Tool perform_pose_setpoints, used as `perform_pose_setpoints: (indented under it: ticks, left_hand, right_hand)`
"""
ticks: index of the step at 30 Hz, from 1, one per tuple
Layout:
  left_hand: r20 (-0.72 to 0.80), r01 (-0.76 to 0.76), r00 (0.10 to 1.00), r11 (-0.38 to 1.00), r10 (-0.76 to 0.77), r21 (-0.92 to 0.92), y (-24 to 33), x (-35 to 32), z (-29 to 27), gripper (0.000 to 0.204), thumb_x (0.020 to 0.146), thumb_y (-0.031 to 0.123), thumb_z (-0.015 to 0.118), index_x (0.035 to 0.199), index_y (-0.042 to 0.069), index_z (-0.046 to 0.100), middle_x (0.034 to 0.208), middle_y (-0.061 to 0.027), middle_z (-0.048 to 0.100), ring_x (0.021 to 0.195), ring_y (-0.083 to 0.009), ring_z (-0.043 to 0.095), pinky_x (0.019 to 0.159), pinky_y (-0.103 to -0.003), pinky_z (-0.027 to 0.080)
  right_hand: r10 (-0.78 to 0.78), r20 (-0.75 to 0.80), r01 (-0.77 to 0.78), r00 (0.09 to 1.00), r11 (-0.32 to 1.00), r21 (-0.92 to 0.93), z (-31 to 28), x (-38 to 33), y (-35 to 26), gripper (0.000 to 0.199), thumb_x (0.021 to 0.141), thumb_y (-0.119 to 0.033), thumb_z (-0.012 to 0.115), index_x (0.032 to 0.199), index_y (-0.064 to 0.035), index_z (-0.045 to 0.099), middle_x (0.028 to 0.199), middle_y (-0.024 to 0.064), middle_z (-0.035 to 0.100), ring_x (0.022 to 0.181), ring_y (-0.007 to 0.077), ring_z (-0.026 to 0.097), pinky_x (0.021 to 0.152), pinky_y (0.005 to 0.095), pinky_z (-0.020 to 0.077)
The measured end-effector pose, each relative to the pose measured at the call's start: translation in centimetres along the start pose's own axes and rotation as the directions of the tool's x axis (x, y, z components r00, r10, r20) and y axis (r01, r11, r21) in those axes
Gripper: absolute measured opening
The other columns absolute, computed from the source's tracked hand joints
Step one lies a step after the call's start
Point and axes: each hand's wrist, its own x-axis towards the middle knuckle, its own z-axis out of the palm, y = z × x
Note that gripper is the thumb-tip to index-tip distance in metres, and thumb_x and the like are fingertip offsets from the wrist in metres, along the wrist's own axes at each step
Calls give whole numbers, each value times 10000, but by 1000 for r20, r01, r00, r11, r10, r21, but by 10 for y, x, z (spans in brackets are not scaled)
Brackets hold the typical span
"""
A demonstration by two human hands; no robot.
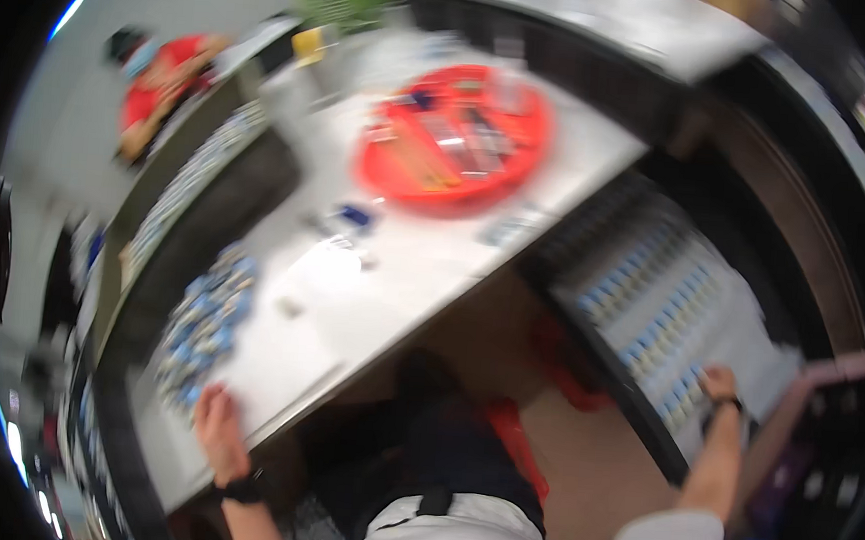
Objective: The person assembles small blue and white figurines by hand, picking them from a tray and placing them on a table. They repeatedly handle individual figurines, rotate them, and place them into a tray. Another person works at a nearby table in the background.
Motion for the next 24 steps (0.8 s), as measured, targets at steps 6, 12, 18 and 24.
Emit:
perform_pose_setpoints:
  ticks: [6, 12, 18, 24]
  left_hand:
    - [132, 5, 991, 1000, -5, 3, 2, -2, 24, 189, 873, 5, 569, 1059, -30, 585, 1000, -81, 625, 944, -149, 607, 856, -252, 475]
    - [166, -10, 986, 995, 27, -103, -5, -15, 10, 201, 873, 4, 572, 1070, -37, 586, 1001, -70, 624, 942, -134, 603, 853, -245, 473]
    - [320, -241, 937, 921, 138, 307, 58, -29, 12, 189, 852, 30, 600, 1036, -9, 617, 999, -72, 628, 935, -128, 593, 836, -252, 473]
    - [316, -481, 873, 547, 372, 685, 80, -12, -37, 219, 774, 56, 635, 988, 9, 615, 986, -162, 614, 923, -327, 585, 821, -357, 465]
  right_hand:
    - [-154, -377, 275, 913, 916, 291, -33, 41, 10, 305, 826, -160, 652, 1061, 27, 600, 981, 111, 631, 891, 192, 589, 823, 313, 466]
    - [-236, -444, 479, 864, 654, 586, -79, -86, -336, 435, 954, -341, 459, 1207, 4, 536, 1009, 79, 591, 661, 79, 489, 537, 207, 337]
    - [-744, -301, 382, 597, -66, 922, -56, -205, -495, 506, 954, -351, 395, 1317, 1, 392, 1061, 100, 550, 686, 79, 465, 377, 154, 325]
    - [-762, -576, 297, 297, -499, 814, -56, -369, -584, 822, 830, -409, 622, 1383, 40, 212, 1172, 122, 364, 752, 129, 446, 447, 193, 426]
